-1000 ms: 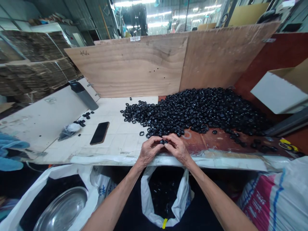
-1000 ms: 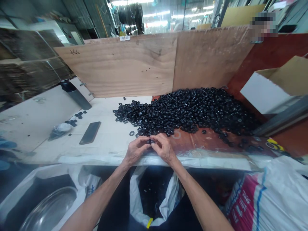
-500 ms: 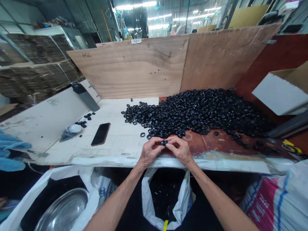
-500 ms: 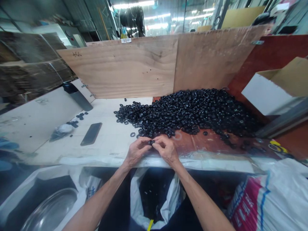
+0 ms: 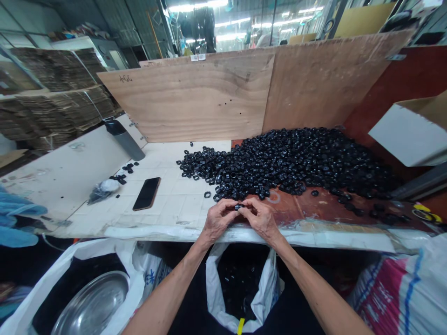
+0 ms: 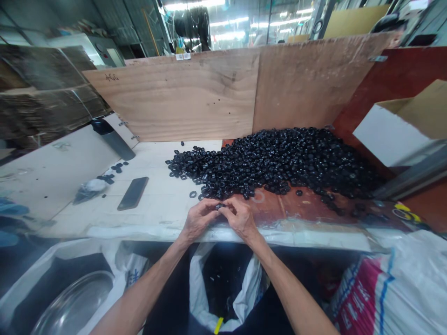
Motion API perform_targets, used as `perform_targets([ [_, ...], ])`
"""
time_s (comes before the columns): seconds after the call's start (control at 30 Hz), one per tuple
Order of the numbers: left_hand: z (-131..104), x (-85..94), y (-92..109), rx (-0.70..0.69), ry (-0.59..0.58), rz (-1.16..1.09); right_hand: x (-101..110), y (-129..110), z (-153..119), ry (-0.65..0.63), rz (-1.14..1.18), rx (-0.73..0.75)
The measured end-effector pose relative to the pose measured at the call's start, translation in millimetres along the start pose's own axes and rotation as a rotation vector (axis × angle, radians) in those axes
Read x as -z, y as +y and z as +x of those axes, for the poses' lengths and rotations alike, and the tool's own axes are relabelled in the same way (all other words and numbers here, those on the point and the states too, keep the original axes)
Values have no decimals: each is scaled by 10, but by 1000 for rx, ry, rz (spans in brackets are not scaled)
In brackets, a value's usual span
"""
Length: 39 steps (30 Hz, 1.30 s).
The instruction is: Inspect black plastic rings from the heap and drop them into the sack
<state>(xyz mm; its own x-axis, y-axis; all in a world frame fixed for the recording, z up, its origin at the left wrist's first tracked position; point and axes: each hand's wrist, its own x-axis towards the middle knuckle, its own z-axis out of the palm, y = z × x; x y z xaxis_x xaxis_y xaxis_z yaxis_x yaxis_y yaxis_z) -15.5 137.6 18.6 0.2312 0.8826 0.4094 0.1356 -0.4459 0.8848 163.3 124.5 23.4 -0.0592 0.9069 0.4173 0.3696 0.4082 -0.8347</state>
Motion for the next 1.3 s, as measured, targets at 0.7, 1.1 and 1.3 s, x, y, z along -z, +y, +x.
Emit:
perform_targets([
  [0.7,5,9,7,226,-30,-133,-21,46,8,-9,9,233],
  [1.1,11,5,35,224,-52,-151,31,-66,46,19,42,140],
  [1.3,2,2,29,254,-57,-165,1,23,14,20,18,79],
])
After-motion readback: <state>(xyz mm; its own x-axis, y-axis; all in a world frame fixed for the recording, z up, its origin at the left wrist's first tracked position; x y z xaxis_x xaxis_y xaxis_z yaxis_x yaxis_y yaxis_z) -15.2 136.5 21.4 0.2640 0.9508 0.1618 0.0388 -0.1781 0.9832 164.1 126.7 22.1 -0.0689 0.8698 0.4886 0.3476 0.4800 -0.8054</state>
